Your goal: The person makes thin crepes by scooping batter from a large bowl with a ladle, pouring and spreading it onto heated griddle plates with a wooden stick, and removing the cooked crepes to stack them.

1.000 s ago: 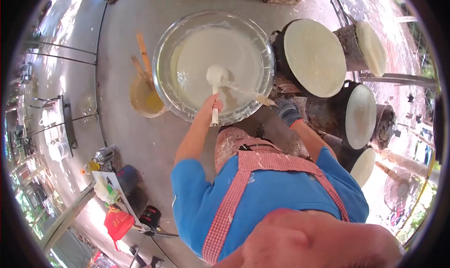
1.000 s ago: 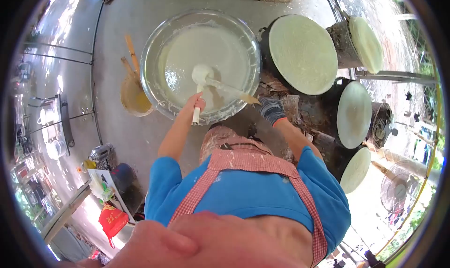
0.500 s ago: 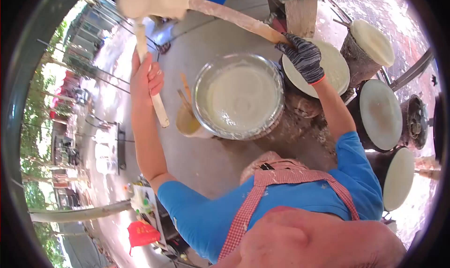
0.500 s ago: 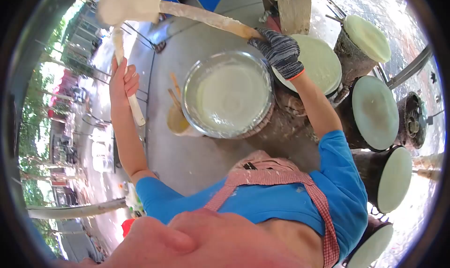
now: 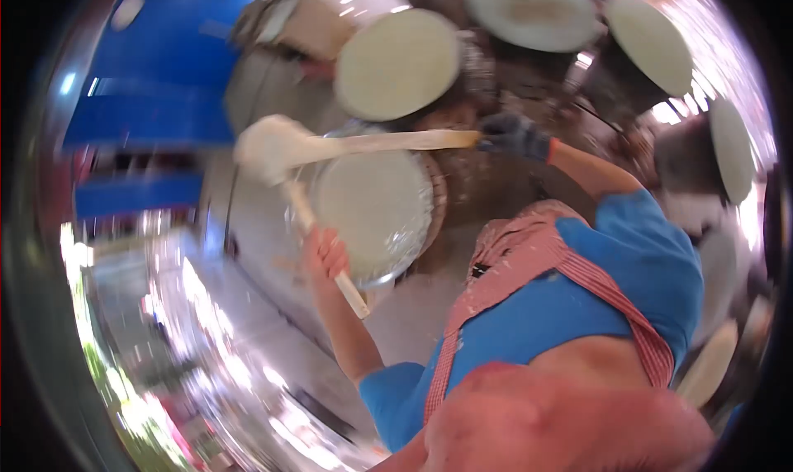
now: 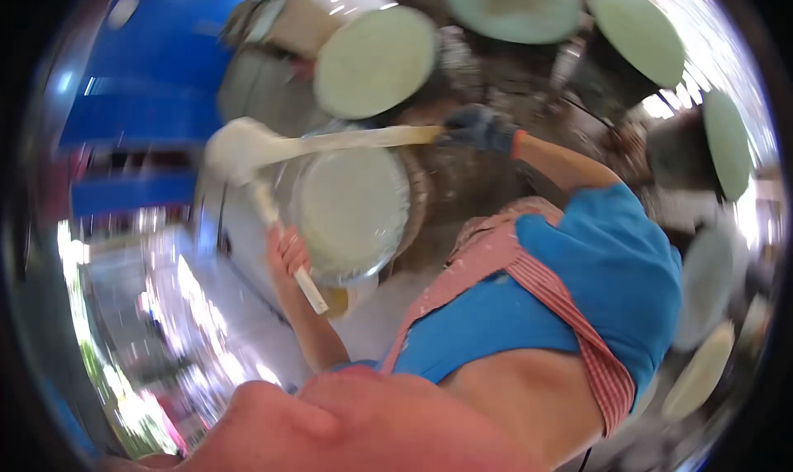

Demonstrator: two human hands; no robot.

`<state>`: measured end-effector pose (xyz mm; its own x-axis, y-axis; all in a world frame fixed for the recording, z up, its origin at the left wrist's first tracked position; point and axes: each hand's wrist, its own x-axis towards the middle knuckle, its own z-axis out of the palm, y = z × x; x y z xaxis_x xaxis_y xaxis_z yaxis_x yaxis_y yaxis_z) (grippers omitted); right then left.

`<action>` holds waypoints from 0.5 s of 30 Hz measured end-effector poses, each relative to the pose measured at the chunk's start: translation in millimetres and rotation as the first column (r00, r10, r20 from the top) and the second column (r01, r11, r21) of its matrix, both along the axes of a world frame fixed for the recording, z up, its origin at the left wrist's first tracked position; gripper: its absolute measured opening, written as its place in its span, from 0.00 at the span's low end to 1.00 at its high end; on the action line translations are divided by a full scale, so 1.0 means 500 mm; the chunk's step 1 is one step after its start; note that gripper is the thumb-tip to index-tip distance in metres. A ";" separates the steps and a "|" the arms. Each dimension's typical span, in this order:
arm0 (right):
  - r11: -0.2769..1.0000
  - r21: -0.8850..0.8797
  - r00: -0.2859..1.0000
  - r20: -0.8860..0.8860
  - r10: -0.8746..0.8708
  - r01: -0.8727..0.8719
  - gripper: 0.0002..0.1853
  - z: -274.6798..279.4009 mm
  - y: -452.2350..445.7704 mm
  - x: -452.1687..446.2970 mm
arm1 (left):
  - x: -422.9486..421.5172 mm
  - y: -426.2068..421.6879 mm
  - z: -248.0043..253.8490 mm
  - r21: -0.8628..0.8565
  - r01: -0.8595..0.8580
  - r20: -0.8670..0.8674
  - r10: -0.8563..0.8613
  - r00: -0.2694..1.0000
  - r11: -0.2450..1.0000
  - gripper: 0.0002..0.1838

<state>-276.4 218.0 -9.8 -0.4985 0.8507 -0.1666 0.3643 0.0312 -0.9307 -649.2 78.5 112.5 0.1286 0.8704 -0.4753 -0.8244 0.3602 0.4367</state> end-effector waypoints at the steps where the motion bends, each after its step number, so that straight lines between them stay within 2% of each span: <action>1: 0.998 -0.046 0.987 -0.152 -0.051 0.044 0.14 0.006 -0.007 0.011 | 0.013 0.032 -0.012 0.080 0.050 -0.172 -0.036 0.985 0.996 0.16; 2: 0.994 -0.070 0.947 -0.304 -0.103 0.085 0.14 -0.014 -0.009 0.026 | 0.041 0.075 -0.035 0.180 0.113 -0.330 -0.048 0.943 0.977 0.14; 3: 0.990 -0.029 0.963 -0.228 -0.141 0.138 0.14 -0.029 -0.013 0.046 | 0.116 0.111 -0.024 0.164 0.086 -0.343 -0.025 0.939 0.983 0.10; 4: 0.984 0.008 0.974 -0.147 -0.173 0.176 0.13 -0.049 -0.025 0.071 | 0.187 0.134 -0.012 0.149 0.049 -0.358 0.008 0.934 0.988 0.11; 5: 0.975 0.080 0.977 -0.066 -0.204 0.209 0.14 -0.075 -0.043 0.107 | 0.225 0.165 -0.032 0.147 0.136 -0.333 -0.080 0.939 0.980 0.11; 6: 0.963 0.148 0.973 0.023 -0.232 0.226 0.14 -0.100 -0.064 0.150 | 0.252 0.200 -0.062 0.042 0.196 0.032 -0.198 0.980 0.980 0.13; 7: 0.948 0.139 0.949 0.095 -0.302 0.288 0.15 -0.120 -0.098 0.203 | 0.282 0.237 -0.098 -0.063 0.290 0.394 -0.243 0.886 0.955 0.17; 8: 0.934 0.127 0.922 0.164 -0.351 0.333 0.16 -0.139 -0.133 0.265 | 0.319 0.275 -0.141 -0.151 0.361 0.527 -0.233 0.817 0.920 0.16; 9: 0.925 0.173 0.863 0.336 -0.377 0.337 0.17 -0.181 -0.162 0.340 | 0.380 0.314 -0.198 -0.223 0.422 0.649 -0.189 0.737 0.878 0.16; 10: 0.922 0.216 0.784 0.485 -0.388 0.323 0.18 -0.207 -0.191 0.400 | 0.432 0.344 -0.237 -0.254 0.492 0.719 -0.178 0.672 0.833 0.16; 11: 0.905 0.241 0.759 0.493 -0.425 0.350 0.17 -0.202 -0.226 0.468 | 0.486 0.366 -0.279 -0.183 0.545 0.789 -0.208 0.578 0.818 0.17; 13: 0.848 0.344 0.676 0.513 -0.530 0.404 0.15 -0.218 -0.287 0.576 | 0.606 0.404 -0.285 -0.183 0.556 0.817 -0.190 0.545 0.811 0.20; 15: 0.809 0.389 0.445 0.689 -0.573 0.440 0.13 -0.263 -0.301 0.675 | 0.682 0.455 -0.288 0.045 0.622 0.855 -0.352 0.381 0.782 0.19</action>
<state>60.9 67.7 -141.1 0.2822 0.9525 -0.1142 0.9020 -0.3040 -0.3066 -308.0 306.1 -31.6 0.9153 0.3910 -0.0968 -0.3893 0.7967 -0.4624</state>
